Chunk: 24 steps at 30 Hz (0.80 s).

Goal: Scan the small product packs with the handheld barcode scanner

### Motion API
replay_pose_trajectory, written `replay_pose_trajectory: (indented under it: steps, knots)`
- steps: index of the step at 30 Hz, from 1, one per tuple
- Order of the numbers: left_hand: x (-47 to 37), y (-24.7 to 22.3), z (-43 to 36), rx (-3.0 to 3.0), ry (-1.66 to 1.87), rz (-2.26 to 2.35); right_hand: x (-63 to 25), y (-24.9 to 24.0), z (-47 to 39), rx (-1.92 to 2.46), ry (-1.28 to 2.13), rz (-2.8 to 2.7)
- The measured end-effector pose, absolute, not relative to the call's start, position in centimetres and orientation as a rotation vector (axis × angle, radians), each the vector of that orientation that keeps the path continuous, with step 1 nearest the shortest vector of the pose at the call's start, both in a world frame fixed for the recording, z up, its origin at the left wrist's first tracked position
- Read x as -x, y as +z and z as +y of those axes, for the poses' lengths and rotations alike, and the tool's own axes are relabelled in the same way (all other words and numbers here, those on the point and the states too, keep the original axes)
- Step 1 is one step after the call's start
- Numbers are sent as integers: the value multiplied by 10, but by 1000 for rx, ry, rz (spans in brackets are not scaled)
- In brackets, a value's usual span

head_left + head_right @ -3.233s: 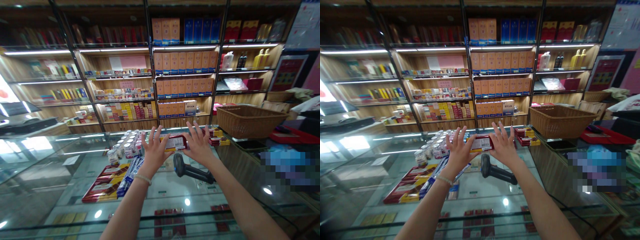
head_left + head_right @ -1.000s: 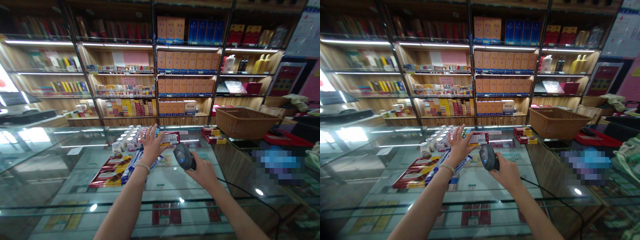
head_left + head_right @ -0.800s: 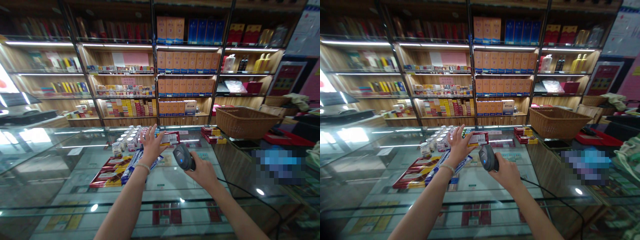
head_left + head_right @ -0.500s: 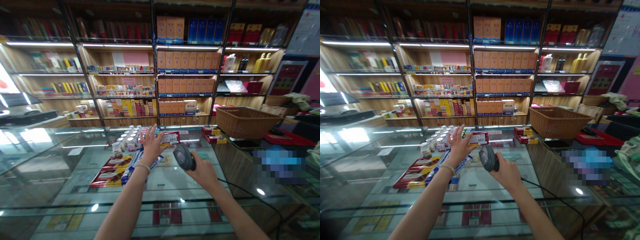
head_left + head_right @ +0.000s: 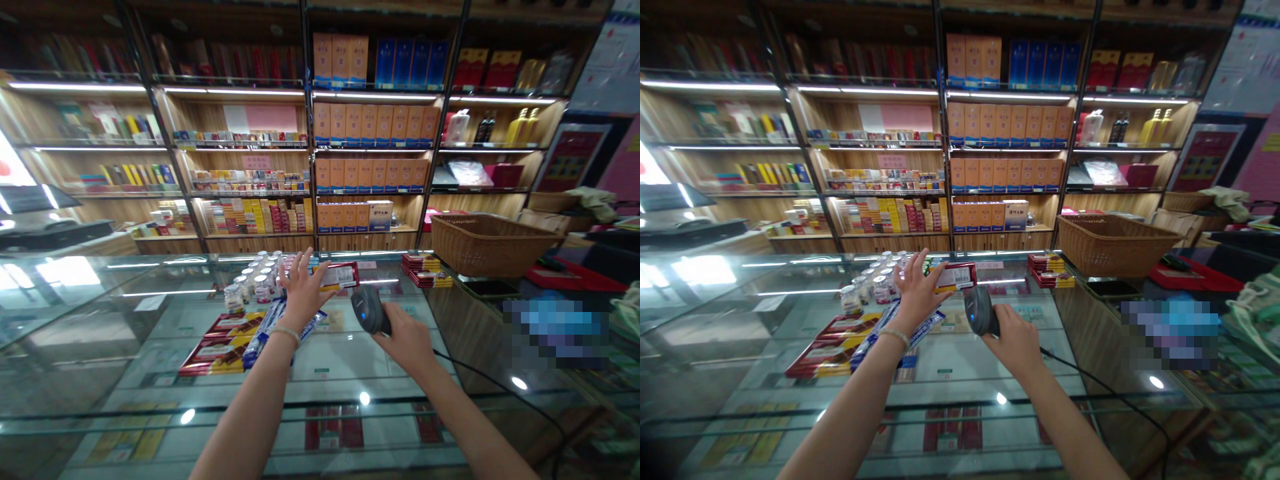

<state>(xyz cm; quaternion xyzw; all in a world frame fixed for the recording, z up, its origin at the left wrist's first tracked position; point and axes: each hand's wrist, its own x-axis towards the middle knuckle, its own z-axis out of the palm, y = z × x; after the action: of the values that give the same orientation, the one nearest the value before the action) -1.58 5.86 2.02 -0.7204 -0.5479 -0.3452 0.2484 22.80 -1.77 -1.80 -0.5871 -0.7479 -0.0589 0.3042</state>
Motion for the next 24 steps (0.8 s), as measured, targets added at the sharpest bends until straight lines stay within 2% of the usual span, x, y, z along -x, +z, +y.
replay_pose_trajectory:
  steps: [6,24]
  knots:
    - [16,22,58,1957,-938,-1491,-226,-26,-11,1449,-273,-2059]
    - [15,22,57,1961,-923,-1523,-218,-21,-13,1543,-182,-2295]
